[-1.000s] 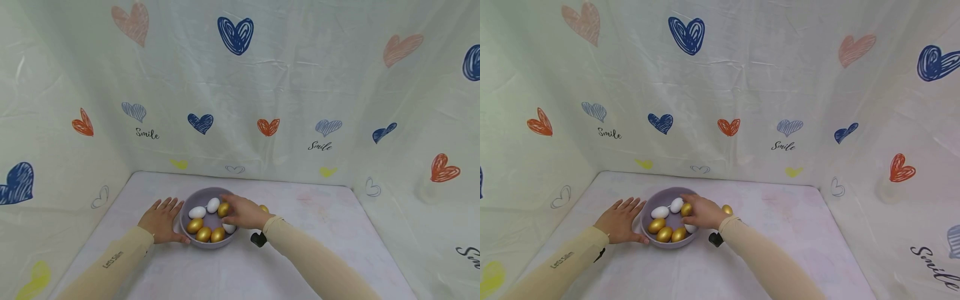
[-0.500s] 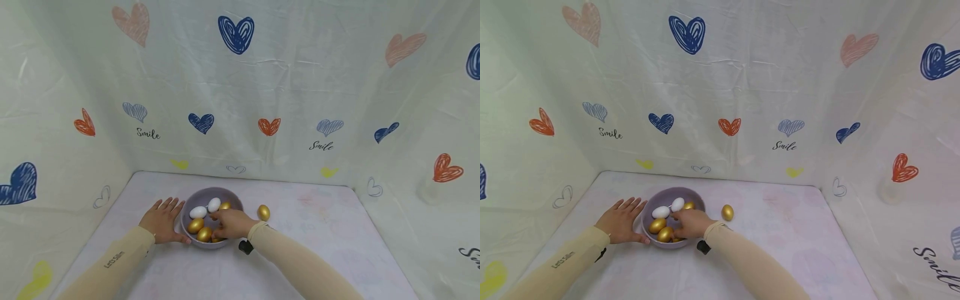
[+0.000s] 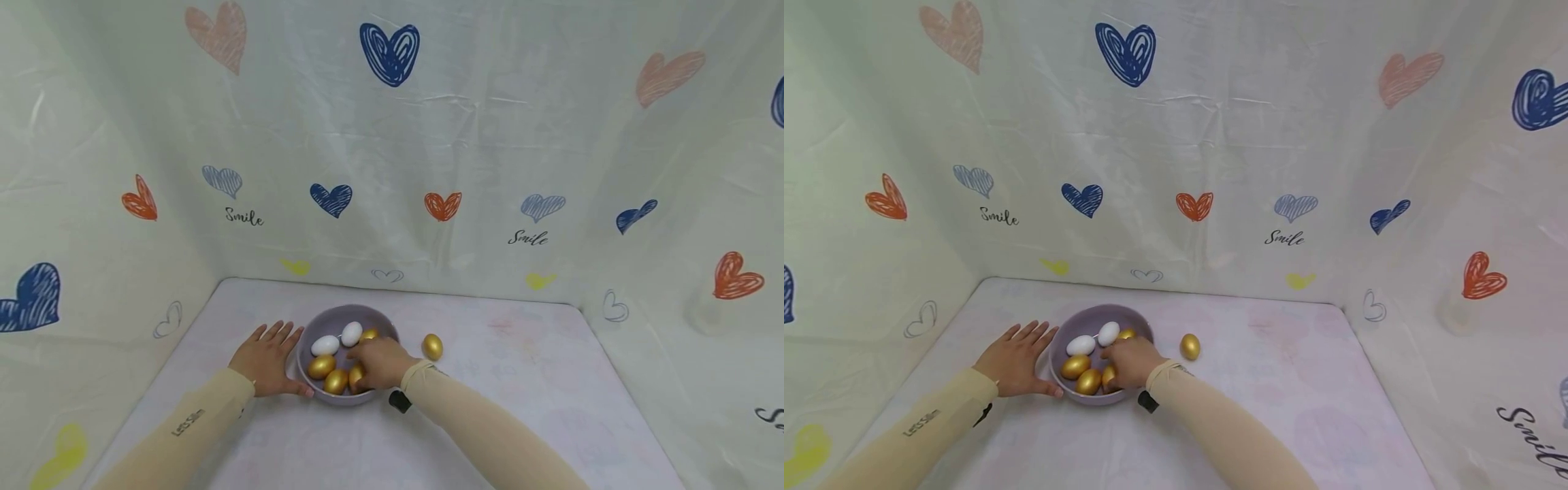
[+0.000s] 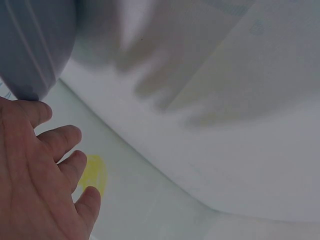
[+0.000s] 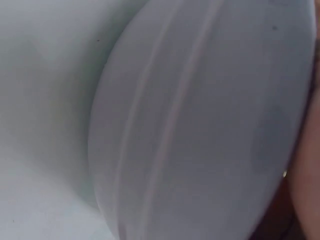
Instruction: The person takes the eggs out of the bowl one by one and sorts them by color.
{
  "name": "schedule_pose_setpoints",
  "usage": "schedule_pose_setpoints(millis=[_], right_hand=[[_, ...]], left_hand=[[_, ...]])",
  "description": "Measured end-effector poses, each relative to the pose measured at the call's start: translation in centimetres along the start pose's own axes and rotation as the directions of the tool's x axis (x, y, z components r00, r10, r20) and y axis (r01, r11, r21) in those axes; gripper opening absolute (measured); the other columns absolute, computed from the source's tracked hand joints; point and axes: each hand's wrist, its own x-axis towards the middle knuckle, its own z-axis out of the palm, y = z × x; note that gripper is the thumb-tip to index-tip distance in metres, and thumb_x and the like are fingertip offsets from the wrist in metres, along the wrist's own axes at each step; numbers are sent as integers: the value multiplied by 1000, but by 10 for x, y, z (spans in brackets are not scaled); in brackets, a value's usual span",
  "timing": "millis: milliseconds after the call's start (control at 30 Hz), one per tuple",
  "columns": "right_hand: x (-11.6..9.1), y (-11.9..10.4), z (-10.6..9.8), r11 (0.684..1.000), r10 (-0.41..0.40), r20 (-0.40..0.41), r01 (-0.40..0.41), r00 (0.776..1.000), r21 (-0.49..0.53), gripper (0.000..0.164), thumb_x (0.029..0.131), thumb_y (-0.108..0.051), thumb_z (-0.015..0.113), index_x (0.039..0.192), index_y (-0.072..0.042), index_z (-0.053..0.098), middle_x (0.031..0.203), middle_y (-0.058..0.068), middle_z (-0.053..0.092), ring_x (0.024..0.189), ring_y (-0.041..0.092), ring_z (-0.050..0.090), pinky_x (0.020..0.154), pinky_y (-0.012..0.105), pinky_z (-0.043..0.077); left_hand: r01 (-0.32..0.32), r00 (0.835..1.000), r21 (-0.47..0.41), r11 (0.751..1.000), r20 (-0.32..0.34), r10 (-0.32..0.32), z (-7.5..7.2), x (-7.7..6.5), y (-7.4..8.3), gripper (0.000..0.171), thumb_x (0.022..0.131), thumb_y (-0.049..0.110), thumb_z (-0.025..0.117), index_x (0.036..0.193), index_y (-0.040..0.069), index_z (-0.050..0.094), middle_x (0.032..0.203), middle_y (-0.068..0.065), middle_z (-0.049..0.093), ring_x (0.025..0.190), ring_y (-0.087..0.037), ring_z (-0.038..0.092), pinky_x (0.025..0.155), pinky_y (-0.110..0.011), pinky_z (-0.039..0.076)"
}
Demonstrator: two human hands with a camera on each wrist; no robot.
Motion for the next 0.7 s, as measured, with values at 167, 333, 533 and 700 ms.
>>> schedule_pose_setpoints(millis=[167,333,533,700], right_hand=[[-1,-2,-3,998,41,-11,-41,999,-56,51,78,-43,83,123,-21,71,101,-11,71,96,6,62,103,38,42],[-1,-4,-4,999,44,15,-44,999,-27,51,81,-39,82,127,-23,69,101,-12,72,97,4,62,111,41,37],[1,0,1,999,38,48,-38,998,-1,53,82,-36,82,131,-24,67,110,-13,71,106,3,61,113,43,35],[2,2,2,999,28,59,-30,998,38,54,82,-36,81,132,-21,66,115,-13,70,109,3,60,115,44,31]], left_hand=[[-2,1000,4,1000,-22,3,2,-1,-1,127,64,94,53,146,-3,46,148,-27,43,139,-44,36,115,-58,25],[-7,1000,0,1000,-29,7,1,-1,-1,126,64,93,53,145,-3,47,147,-27,44,138,-44,37,114,-58,26],[-1,1000,0,1000,-8,1,-4,-2,2,124,65,91,57,146,-3,46,148,-27,43,139,-44,37,114,-58,26],[-1,1000,2,1000,-5,1,-4,-2,2,125,65,92,55,146,-3,46,148,-27,44,139,-43,37,114,-58,26]])
